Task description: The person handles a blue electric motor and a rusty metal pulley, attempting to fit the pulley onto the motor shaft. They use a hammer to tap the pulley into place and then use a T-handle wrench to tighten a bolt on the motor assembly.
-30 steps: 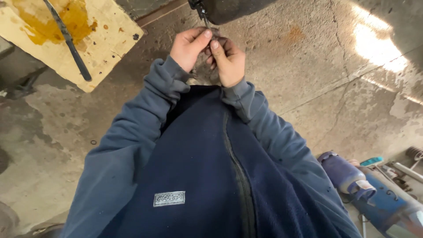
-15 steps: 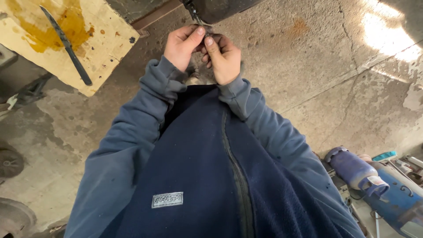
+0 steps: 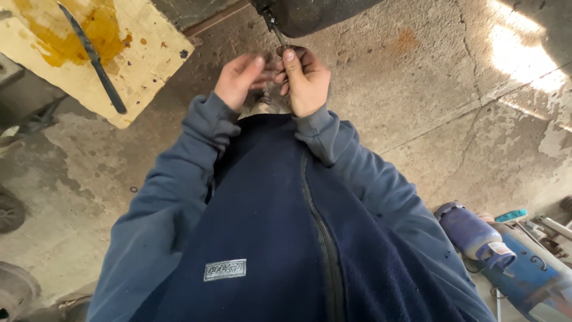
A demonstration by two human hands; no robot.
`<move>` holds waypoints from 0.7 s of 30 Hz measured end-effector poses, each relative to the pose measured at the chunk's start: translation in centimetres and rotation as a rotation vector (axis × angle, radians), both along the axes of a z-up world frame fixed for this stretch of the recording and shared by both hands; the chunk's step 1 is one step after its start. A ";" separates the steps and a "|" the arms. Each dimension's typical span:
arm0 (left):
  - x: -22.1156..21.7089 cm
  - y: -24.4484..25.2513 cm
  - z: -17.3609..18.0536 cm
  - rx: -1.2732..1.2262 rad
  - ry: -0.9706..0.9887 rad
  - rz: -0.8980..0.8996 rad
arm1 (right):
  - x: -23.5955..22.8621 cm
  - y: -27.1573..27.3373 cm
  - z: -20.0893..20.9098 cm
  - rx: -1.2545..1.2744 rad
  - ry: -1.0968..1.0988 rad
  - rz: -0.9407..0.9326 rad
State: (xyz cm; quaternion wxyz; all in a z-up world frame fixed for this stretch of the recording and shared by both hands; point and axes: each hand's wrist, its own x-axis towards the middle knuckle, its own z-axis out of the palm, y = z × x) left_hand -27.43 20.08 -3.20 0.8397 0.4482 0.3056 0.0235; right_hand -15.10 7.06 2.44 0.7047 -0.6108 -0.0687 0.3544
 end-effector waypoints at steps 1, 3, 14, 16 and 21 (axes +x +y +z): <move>-0.5 -0.1 -0.8 -0.003 0.000 -0.002 | 0.0 0.0 0.0 -0.003 0.000 -0.002; -1.6 0.0 -2.3 0.027 0.016 -0.058 | -0.1 0.1 -0.1 -0.018 0.007 0.010; 0.7 0.8 0.9 -0.024 -0.094 0.103 | 0.0 0.6 0.9 0.011 0.038 0.029; 1.1 0.4 1.8 -0.015 -0.093 0.125 | -0.3 0.3 0.7 -0.002 0.019 0.036; 2.9 0.1 2.8 -0.100 -0.216 0.194 | 0.0 0.4 0.4 0.001 0.066 0.029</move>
